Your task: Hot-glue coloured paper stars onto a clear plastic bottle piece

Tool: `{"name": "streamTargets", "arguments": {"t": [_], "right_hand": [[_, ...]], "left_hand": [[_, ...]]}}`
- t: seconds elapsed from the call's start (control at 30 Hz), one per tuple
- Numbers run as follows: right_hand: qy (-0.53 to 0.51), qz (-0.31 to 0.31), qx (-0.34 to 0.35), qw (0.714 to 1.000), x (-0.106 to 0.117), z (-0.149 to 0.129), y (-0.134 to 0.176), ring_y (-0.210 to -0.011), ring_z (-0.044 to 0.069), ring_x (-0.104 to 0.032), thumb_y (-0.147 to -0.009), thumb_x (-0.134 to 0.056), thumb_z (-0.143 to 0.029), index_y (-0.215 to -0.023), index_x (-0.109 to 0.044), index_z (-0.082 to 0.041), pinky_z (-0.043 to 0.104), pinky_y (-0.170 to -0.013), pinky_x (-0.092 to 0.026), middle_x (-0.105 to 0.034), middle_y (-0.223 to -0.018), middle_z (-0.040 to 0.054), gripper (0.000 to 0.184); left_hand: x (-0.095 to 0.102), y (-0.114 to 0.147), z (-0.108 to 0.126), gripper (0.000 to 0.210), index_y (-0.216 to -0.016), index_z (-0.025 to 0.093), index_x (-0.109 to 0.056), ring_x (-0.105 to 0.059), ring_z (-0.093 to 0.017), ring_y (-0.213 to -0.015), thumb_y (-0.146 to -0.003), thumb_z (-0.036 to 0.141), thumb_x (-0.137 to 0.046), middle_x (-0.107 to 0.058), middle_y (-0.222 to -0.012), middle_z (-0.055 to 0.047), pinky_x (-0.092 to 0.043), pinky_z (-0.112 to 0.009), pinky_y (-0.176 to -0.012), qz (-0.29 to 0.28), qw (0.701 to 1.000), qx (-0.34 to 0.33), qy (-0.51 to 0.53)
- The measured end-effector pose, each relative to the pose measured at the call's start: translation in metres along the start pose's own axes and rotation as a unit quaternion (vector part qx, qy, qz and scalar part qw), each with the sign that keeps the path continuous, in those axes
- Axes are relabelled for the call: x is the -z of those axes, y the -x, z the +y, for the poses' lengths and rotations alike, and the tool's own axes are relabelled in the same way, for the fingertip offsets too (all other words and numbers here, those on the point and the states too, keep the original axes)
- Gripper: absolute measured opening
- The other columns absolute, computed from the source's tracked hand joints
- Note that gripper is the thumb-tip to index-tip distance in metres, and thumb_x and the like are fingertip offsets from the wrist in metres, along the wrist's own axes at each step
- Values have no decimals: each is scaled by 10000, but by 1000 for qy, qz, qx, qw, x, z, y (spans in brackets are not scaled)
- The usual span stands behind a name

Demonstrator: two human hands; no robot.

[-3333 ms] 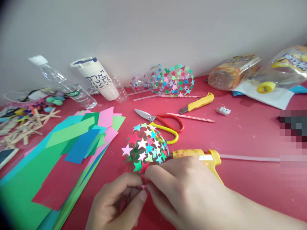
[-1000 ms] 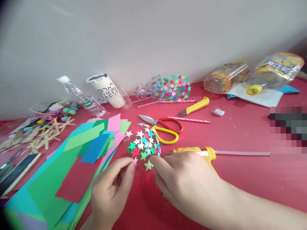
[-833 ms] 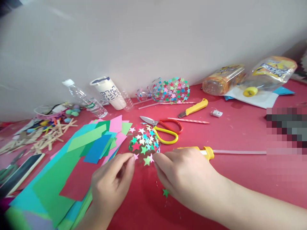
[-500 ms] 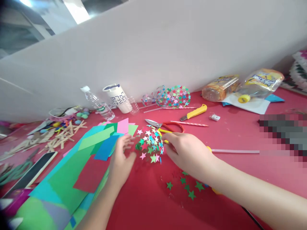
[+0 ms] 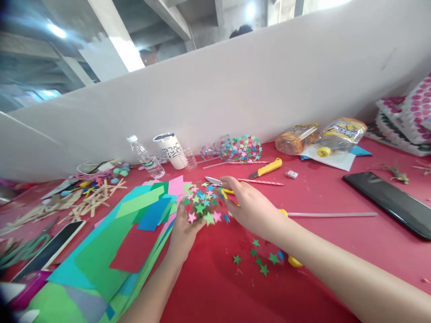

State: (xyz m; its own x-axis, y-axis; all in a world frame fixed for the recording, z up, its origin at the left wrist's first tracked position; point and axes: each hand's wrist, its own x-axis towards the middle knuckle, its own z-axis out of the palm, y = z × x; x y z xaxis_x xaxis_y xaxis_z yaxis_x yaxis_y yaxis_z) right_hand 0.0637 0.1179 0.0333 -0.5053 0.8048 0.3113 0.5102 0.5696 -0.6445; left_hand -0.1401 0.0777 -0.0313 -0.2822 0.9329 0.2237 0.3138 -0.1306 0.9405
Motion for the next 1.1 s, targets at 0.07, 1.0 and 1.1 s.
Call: {"name": "streamTargets", "arguments": {"t": [0.07,1.0,1.1], "right_hand": [[-15,2,-3,1000,-1,2,0,-1161,233,-600,-921,-459,-256,-1298,-404,-241,407,-910,-516,-623,-1280,109,381],[-101,45,-18,994,16,12,-20,-1168,216,-575,-899,-450,-264,-1203,-497,-240,423,-984,-467,-622,-1237,93,308],[-90,71,-41,993,31,23,-2,-1128,224,-592,-899,-469,-306,-1178,-515,-260,429,-968,-473,-634,-1198,76,286]], "left_hand": [[-5,3,3,637,-1266,242,-403,-618,-219,-1047,-699,224,-694,-625,-1131,-84,-507,-326,-821,3,1000,8,18],[8,5,24,352,-1110,213,-552,-631,-217,-1012,-857,457,-574,-640,-1116,-86,-520,-313,-819,51,996,6,73],[15,3,27,209,-970,225,-536,-592,-153,-870,-873,407,-572,-597,-949,-15,-476,-246,-757,126,990,-39,54]]}}
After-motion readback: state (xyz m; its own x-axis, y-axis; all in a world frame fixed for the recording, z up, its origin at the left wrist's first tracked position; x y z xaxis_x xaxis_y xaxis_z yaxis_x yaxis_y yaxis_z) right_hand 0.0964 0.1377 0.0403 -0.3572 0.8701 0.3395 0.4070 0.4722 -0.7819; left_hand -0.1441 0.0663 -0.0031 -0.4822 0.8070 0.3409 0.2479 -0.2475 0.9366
